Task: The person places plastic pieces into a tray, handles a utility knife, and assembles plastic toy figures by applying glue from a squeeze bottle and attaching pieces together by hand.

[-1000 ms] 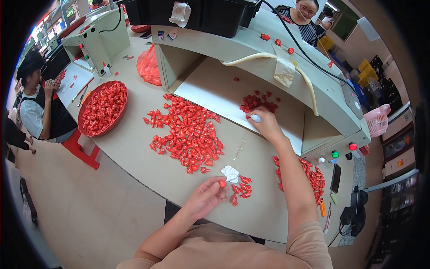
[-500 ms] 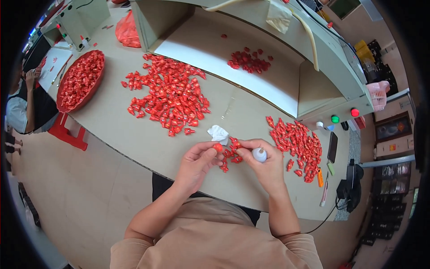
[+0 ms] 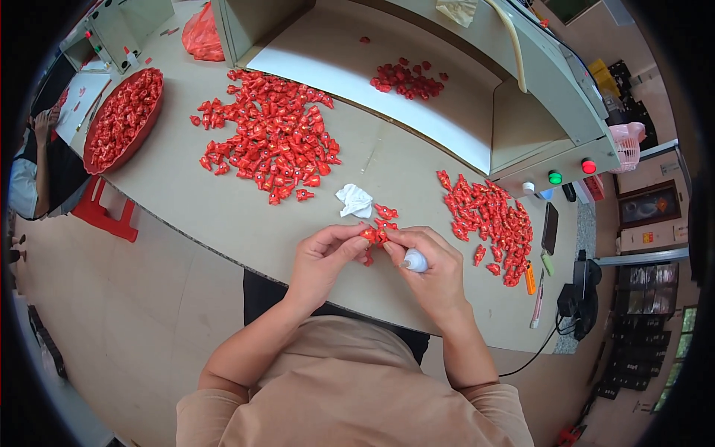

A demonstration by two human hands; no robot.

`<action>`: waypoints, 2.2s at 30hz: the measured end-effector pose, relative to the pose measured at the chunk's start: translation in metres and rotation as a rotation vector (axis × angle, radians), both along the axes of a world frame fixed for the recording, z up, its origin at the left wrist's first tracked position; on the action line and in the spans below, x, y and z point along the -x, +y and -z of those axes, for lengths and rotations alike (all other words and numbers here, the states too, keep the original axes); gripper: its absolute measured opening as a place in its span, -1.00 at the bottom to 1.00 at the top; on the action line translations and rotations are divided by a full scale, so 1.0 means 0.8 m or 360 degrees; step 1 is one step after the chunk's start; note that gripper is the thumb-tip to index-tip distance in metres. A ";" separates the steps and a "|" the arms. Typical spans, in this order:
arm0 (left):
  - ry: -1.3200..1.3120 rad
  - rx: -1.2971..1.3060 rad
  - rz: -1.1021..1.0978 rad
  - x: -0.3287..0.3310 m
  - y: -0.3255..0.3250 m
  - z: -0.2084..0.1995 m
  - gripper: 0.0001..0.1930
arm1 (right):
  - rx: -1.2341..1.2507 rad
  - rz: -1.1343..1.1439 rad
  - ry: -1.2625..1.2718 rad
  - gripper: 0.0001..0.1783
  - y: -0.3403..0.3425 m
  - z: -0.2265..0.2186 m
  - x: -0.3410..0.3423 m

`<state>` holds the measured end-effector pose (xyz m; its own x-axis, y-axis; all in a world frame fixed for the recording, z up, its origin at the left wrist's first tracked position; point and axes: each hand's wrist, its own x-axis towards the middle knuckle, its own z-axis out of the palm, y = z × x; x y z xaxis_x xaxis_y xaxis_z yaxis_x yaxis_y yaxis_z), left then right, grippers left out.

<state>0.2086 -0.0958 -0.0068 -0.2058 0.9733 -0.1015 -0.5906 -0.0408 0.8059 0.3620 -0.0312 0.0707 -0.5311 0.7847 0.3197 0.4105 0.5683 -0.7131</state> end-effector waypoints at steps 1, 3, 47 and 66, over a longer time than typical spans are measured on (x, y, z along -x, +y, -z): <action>-0.0003 0.0003 -0.0005 0.000 0.000 0.000 -0.80 | -0.0026 -0.0011 -0.0016 -0.77 0.000 0.002 -0.001; 0.0020 0.0027 0.0000 -0.001 0.001 -0.001 -0.81 | -0.0048 -0.0025 -0.0035 -0.77 0.000 0.003 -0.002; 0.0333 0.0128 0.0223 0.009 0.011 0.000 -0.84 | 0.0146 -0.0276 0.0157 -0.71 0.027 0.038 -0.017; 0.0374 0.0201 0.0258 0.009 0.014 -0.003 -0.82 | 0.0272 -0.0388 0.0273 -0.70 0.041 0.054 -0.024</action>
